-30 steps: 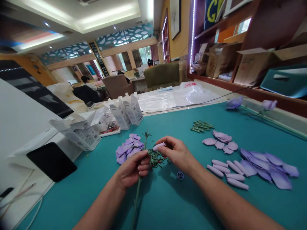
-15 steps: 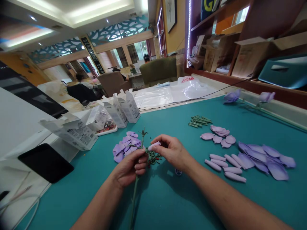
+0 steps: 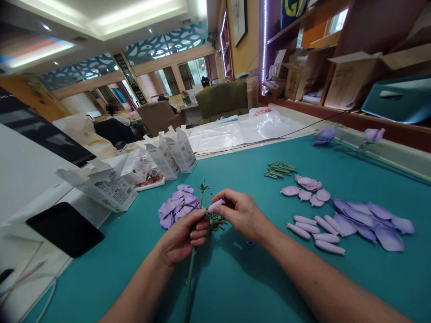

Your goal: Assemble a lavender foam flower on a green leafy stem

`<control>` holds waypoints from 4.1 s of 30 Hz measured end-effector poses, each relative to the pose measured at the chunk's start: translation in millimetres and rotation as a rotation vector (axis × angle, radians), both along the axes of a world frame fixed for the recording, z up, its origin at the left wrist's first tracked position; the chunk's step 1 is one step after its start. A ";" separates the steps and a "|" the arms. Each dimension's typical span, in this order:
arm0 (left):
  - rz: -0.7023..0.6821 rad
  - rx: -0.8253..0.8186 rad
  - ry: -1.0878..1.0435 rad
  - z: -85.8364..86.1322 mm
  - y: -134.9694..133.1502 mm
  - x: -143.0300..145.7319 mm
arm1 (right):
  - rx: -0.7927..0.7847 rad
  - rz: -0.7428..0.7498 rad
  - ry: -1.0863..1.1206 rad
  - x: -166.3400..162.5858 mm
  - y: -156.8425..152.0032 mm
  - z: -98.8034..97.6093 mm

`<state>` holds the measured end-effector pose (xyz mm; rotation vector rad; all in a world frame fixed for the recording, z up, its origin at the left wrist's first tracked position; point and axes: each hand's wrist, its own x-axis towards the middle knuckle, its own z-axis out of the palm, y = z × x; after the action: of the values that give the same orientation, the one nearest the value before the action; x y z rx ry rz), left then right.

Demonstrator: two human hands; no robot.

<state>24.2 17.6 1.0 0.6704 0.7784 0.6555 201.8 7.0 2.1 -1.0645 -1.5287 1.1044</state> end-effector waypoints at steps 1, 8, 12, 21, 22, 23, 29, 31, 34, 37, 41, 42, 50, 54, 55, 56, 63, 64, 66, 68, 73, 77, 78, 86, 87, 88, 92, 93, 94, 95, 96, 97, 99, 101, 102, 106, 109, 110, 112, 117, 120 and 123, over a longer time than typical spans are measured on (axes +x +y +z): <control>-0.007 -0.002 0.006 0.1 -0.4 -0.2 | 0.012 0.004 -0.013 0.3 -0.3 0.3; -0.024 -0.007 0.043 1.8 -2.5 0.2 | 0.129 0.032 -0.173 2.9 -2.6 3.4; -0.028 0.009 0.034 3.8 -3.6 0.1 | 0.097 0.055 -0.166 2.6 -4.1 4.1; -0.024 0.020 0.042 3.0 -3.5 -1.0 | 0.082 0.055 -0.141 -2.3 -5.1 -0.5; -0.020 0.022 0.045 2.7 -3.4 -0.7 | 0.077 0.061 -0.135 -2.7 -4.8 -1.8; -0.011 0.024 0.048 2.5 -3.4 -0.4 | 0.071 0.066 -0.128 -3.1 -4.3 -3.1; 0.049 -0.010 0.054 3.0 -4.1 2.0 | 0.030 0.059 -0.050 -3.2 -0.9 -6.2; 0.055 -0.029 0.043 4.3 -3.8 2.5 | 0.029 0.035 -0.042 -2.1 -0.1 -4.9; 0.067 -0.048 0.014 6.6 -3.2 3.1 | 0.017 -0.005 -0.038 -0.5 0.5 -2.9; 0.081 -0.074 0.007 8.2 -3.6 3.9 | 0.011 -0.023 -0.042 0.1 0.4 -2.0; 0.080 -0.111 0.014 8.2 -4.4 4.9 | 0.014 -0.001 -0.026 -0.5 -0.1 -2.3; 0.079 -0.113 0.014 7.9 -4.4 5.1 | 0.014 0.005 -0.024 -0.7 -0.1 -2.5; 0.053 -0.059 0.005 6.5 -4.1 4.7 | 0.036 -0.005 -0.014 -2.5 -1.1 -0.5; 0.026 -0.016 -0.003 6.0 -3.2 3.6 | 0.051 -0.018 0.009 -3.6 -1.1 1.5; 0.028 -0.014 0.000 5.9 -3.1 3.5 | 0.055 -0.020 0.003 -3.8 -1.2 2.0; 0.031 -0.014 0.007 5.8 -3.0 3.5 | 0.054 -0.021 -0.002 -4.0 -1.4 2.4; 0.086 -0.015 0.032 7.5 -5.0 6.4 | 0.073 -0.039 -0.026 -5.6 -1.5 2.0; 0.095 -0.021 0.038 8.0 -5.0 7.0 | 0.075 -0.026 -0.030 -4.9 -1.0 2.0; 0.113 -0.036 0.054 9.0 -4.6 8.0 | 0.069 0.007 -0.035 -1.6 0.4 2.6; 0.132 -0.050 0.063 10.1 -3.9 8.5 | 0.070 0.021 -0.044 4.0 2.6 4.6; 0.164 -0.063 0.080 14.6 -3.4 9.2 | 0.161 -0.189 -0.290 25.6 8.9 18.1; 0.161 -0.052 0.072 16.8 -3.5 9.4 | 0.150 -0.377 -0.638 51.7 10.4 34.7; 0.159 -0.047 0.067 16.8 -3.3 9.2 | 0.133 -0.409 -0.688 60.9 10.2 38.0; 0.151 -0.020 0.051 14.0 -3.0 7.2 | -0.153 -0.714 -0.996 158.6 0.3 32.2; 0.149 -0.019 0.053 13.7 -2.9 7.0 | -0.207 -0.751 -1.030 168.3 -0.6 28.5; 0.150 -0.016 0.053 13.3 -2.6 6.7 | -0.261 -0.782 -1.061 176.5 -1.2 24.6; 0.152 0.002 0.050 11.2 -0.3 4.9 | -0.439 -0.853 -1.135 196.5 0.7 9.1; 0.148 0.007 0.048 10.6 0.4 4.3 | -0.467 -0.858 -1.143 199.0 1.9 5.6; 0.142 0.011 0.047 10.0 0.9 3.8 | -0.487 -0.862 -1.149 200.8 3.2 2.4; 0.136 0.014 0.044 9.5 1.3 3.3 | -0.503 -0.865 -1.153 202.1 4.7 -0.6; 0.133 0.016 0.040 9.0 1.5 3.0 | -0.514 -0.868 -1.157 202.9 6.2 -3.3; 0.131 0.018 0.037 8.6 1.6 2.8 | -0.523 -0.871 -1.160 203.4 7.6 -5.7; 0.132 0.017 0.033 8.1 1.6 2.7 | -0.537 -0.880 -1.165 203.8 10.3 -9.8; 0.134 0.010 0.035 8.2 1.6 3.3 | -0.548 -0.884 -1.167 203.5 12.5 -13.3; 0.136 0.006 0.037 8.4 1.6 3.8 | -0.550 -0.884 -1.167 203.2 13.5 -14.9; 0.142 0.000 0.039 9.3 1.5 5.0 | -0.539 -0.884 -1.155 202.2 15.5 -19.7; 0.133 0.002 0.028 9.2 1.5 4.7 | -0.519 -0.892 -1.138 203.0 13.9 -17.5; 0.129 0.004 0.023 9.0 1.5 4.5 | -0.509 -0.898 -1.132 203.3 12.8 -15.0; 0.125 0.007 0.021 8.4 1.7 4.3 | -0.476 -0.906 -1.120 202.5 10.2 -7.9; 0.137 0.004 0.042 7.5 2.2 4.9 | -0.256 -0.820 -1.062 178.4 10.0 8.6; 0.136 0.011 0.052 8.0 1.6 4.8 | -0.091 -0.705 -1.022 148.2 16.3 6.6; 0.127 0.013 0.049 8.3 0.9 4.1 | 0.042 -0.586 -0.993 119.6 23.1 -3.5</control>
<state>28.3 18.5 9.3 0.6542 0.8679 0.7629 321.4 30.1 -1.4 -2.0289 -1.7330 0.0869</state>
